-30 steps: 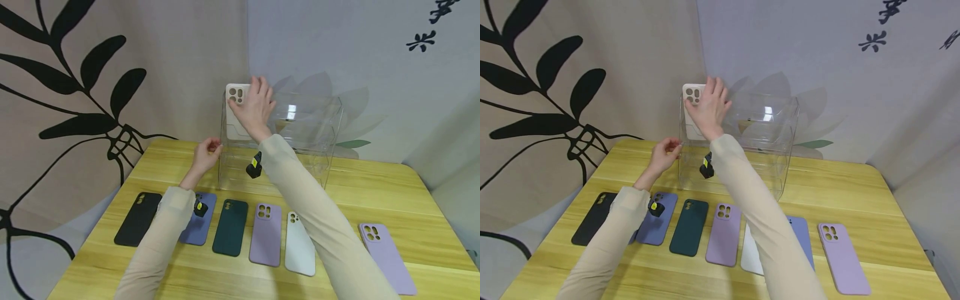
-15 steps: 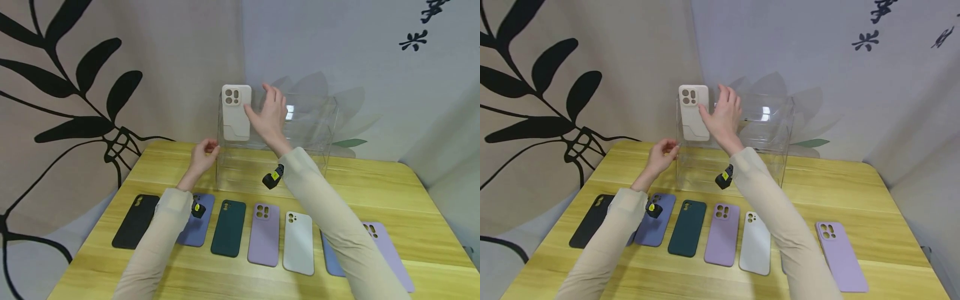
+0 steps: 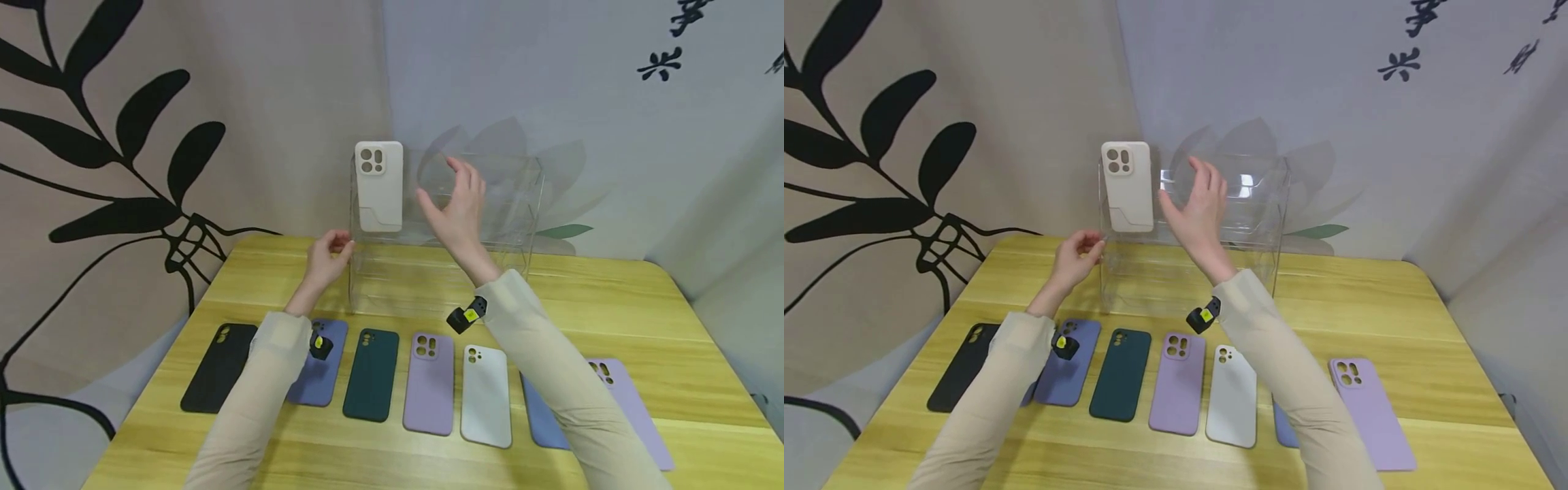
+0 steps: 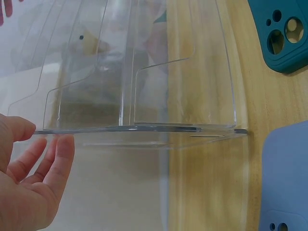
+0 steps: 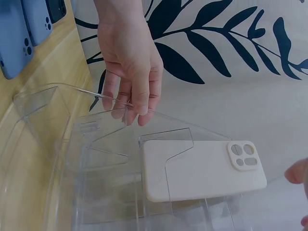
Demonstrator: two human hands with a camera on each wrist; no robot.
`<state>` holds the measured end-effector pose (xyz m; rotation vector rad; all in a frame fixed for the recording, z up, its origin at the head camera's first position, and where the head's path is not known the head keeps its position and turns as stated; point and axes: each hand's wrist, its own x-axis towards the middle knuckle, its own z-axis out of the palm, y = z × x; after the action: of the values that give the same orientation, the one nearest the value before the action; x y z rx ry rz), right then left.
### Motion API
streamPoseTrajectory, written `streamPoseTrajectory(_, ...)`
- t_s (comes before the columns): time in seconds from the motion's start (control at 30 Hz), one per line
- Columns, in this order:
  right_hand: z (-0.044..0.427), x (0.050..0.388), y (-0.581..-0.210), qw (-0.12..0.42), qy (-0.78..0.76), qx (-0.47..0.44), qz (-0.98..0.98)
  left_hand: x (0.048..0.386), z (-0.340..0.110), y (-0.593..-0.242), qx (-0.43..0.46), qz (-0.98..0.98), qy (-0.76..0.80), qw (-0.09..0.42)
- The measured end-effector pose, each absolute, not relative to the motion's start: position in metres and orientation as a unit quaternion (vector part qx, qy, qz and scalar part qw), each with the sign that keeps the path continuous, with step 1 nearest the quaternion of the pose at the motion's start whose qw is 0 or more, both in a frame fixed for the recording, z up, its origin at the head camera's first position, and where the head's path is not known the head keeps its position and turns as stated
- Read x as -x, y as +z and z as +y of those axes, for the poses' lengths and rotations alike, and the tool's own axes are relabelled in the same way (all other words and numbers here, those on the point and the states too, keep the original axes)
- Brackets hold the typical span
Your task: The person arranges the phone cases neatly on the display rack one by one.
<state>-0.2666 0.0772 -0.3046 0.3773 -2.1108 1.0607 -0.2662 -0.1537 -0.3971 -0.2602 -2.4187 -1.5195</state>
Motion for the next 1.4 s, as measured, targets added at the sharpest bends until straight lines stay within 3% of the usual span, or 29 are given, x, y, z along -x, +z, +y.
streamPoseTrajectory(0.67, 0.131, 0.219, -0.338, 0.379, 0.429, -0.155, -0.805, 0.268, -0.154, -0.398, 0.082, -0.834, -0.532, 0.126)
streamPoseTrajectory(1.4, 0.180, 0.164, -0.376, 0.337, 0.460, -0.107, -0.814, 0.267, -0.154, -0.398, 0.078, -0.832, -0.536, 0.120)
